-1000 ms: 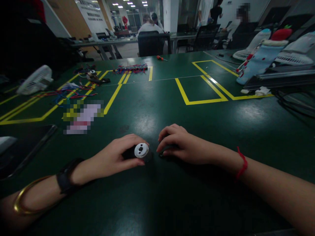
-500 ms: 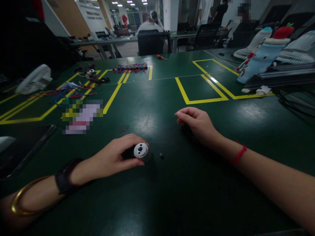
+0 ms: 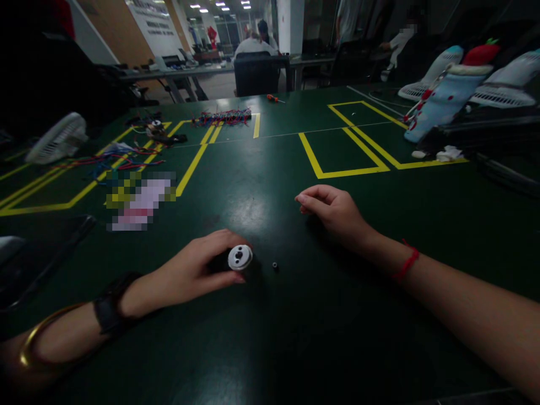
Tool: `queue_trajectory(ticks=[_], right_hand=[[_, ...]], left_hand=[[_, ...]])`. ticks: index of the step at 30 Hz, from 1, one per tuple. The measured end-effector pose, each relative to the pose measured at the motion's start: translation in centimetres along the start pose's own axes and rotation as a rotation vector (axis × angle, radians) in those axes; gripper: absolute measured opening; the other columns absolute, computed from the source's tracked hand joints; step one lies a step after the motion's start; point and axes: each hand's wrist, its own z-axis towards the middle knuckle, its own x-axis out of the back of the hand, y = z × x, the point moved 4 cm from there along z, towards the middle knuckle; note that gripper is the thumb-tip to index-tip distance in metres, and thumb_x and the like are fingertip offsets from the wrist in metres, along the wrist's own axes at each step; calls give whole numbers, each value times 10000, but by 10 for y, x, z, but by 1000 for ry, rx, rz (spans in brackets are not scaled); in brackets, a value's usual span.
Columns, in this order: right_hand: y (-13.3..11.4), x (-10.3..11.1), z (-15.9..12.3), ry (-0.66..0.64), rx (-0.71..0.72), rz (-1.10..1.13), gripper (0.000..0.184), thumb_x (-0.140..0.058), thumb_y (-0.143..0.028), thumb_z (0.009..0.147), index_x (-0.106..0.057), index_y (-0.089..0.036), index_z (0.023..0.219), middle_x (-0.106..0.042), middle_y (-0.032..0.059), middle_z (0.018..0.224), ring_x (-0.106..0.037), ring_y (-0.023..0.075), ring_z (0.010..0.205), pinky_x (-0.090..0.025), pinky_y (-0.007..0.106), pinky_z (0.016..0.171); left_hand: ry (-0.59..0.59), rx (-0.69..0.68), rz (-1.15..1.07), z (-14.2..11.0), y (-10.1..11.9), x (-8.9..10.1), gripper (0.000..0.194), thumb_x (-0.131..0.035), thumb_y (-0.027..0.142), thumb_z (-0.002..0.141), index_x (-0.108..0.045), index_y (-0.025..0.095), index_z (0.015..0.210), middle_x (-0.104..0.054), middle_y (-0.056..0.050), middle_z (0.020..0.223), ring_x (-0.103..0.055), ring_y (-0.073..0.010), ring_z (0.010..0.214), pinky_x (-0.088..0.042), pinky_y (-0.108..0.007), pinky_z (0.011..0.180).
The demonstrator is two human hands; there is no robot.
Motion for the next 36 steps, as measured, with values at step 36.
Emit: queue_trajectory(ticks=[36], right_hand=[[-62, -57, -61, -350, 817, -675, 288, -586, -262, 868, -667, -256, 1144, -615, 89, 1111, -529, 250, 1003, -352, 450, 897]], left_hand=[[15, -2, 5, 2, 0, -2, 305, -663, 329, 865, -562, 200, 1123, -616, -47, 1073, -575, -199, 986, -462, -326, 854]])
